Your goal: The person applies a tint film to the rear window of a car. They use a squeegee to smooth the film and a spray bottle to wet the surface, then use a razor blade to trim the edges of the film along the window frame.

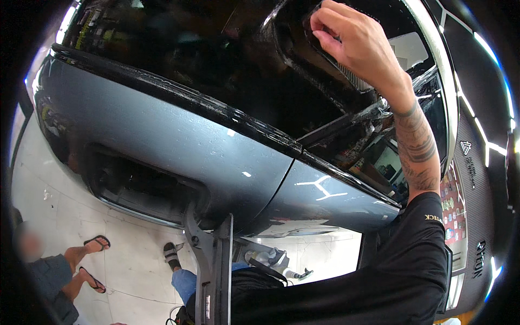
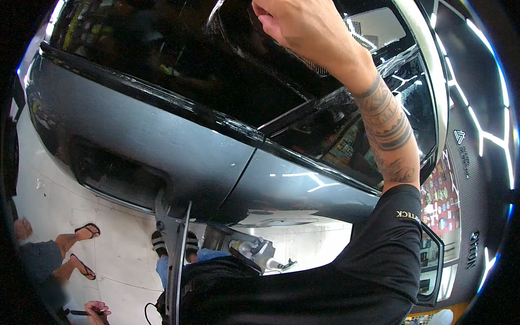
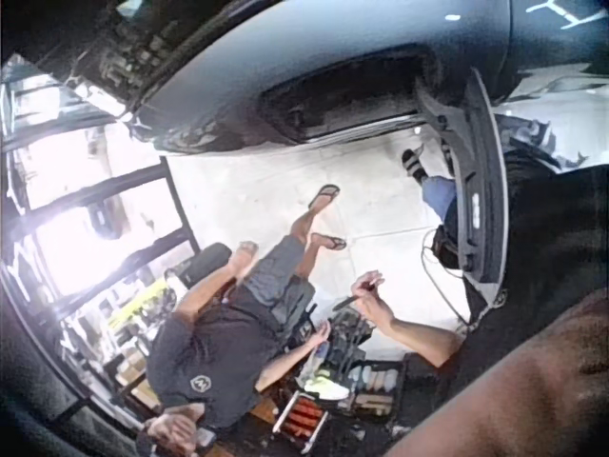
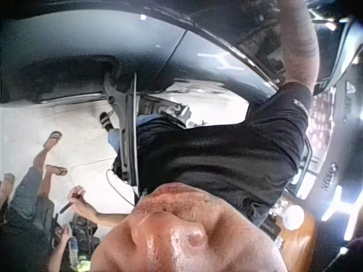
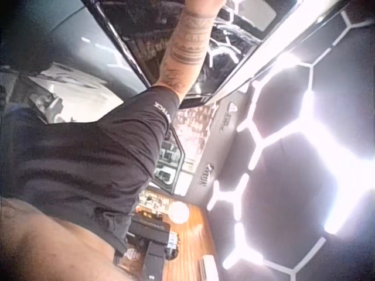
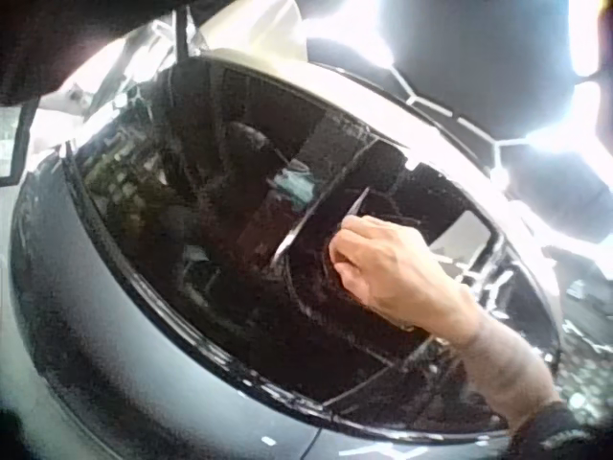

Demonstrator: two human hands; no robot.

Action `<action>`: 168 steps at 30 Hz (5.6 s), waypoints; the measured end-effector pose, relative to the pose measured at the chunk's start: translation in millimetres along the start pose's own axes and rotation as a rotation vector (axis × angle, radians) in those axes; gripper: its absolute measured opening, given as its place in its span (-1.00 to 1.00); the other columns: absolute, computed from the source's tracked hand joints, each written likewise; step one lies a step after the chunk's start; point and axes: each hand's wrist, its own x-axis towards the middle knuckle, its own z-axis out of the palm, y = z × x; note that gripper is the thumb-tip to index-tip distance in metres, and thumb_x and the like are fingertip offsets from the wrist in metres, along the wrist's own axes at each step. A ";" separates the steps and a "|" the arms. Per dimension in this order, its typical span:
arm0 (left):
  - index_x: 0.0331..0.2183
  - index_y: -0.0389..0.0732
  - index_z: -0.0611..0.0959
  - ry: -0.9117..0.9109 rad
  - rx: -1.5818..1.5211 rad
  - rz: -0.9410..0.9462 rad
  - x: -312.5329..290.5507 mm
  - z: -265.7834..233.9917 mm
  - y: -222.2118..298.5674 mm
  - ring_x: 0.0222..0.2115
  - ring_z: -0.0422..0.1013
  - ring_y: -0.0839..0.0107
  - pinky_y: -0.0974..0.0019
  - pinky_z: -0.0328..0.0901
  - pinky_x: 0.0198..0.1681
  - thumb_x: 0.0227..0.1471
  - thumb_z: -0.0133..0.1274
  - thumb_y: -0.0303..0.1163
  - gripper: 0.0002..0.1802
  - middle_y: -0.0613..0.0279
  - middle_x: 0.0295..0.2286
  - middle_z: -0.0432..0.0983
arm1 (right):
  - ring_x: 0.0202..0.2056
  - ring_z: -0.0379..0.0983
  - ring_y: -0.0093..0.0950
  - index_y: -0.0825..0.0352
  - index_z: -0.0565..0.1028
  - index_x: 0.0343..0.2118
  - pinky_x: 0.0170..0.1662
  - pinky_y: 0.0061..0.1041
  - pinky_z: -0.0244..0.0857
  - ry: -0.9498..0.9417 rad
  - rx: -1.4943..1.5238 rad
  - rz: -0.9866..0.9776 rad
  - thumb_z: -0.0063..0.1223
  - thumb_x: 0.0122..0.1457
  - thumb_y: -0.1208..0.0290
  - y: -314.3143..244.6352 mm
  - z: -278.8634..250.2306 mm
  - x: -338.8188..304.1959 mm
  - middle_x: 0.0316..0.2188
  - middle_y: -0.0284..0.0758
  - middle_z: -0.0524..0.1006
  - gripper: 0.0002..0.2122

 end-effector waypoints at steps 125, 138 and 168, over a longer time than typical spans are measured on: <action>-0.42 -0.27 0.41 -0.077 0.039 0.114 4.0 77.5 -5.3 -0.50 0.28 0.51 0.45 0.19 -0.42 0.26 -0.32 0.00 -0.50 0.22 -0.49 0.33 | -0.42 0.40 -0.24 0.35 0.39 -0.50 -0.35 -0.34 0.29 -0.015 -0.342 -0.096 0.07 -0.02 0.46 -4.1 7.8 6.5 -0.52 -0.24 0.42 -0.90; -0.42 -0.27 0.39 -0.109 0.044 0.140 4.3 75.2 -2.2 -0.48 0.26 0.51 0.44 0.18 -0.41 0.26 -0.31 0.00 -0.50 0.22 -0.47 0.31 | -0.42 0.42 -0.23 0.35 0.39 -0.47 -0.36 -0.33 0.31 -0.039 -0.344 -0.088 0.06 -0.01 0.46 -3.8 7.0 7.5 -0.51 -0.23 0.43 -0.89; -0.40 -0.28 0.41 -0.071 0.019 0.065 2.4 73.7 -9.8 -0.48 0.27 0.52 0.46 0.17 -0.41 0.27 -0.34 -0.03 -0.51 0.23 -0.47 0.32 | -0.47 0.35 -0.28 0.35 0.33 -0.47 -0.39 -0.39 0.29 0.163 -0.220 -0.231 0.07 -0.06 0.53 23.4 24.4 -2.3 -0.54 -0.27 0.35 -0.86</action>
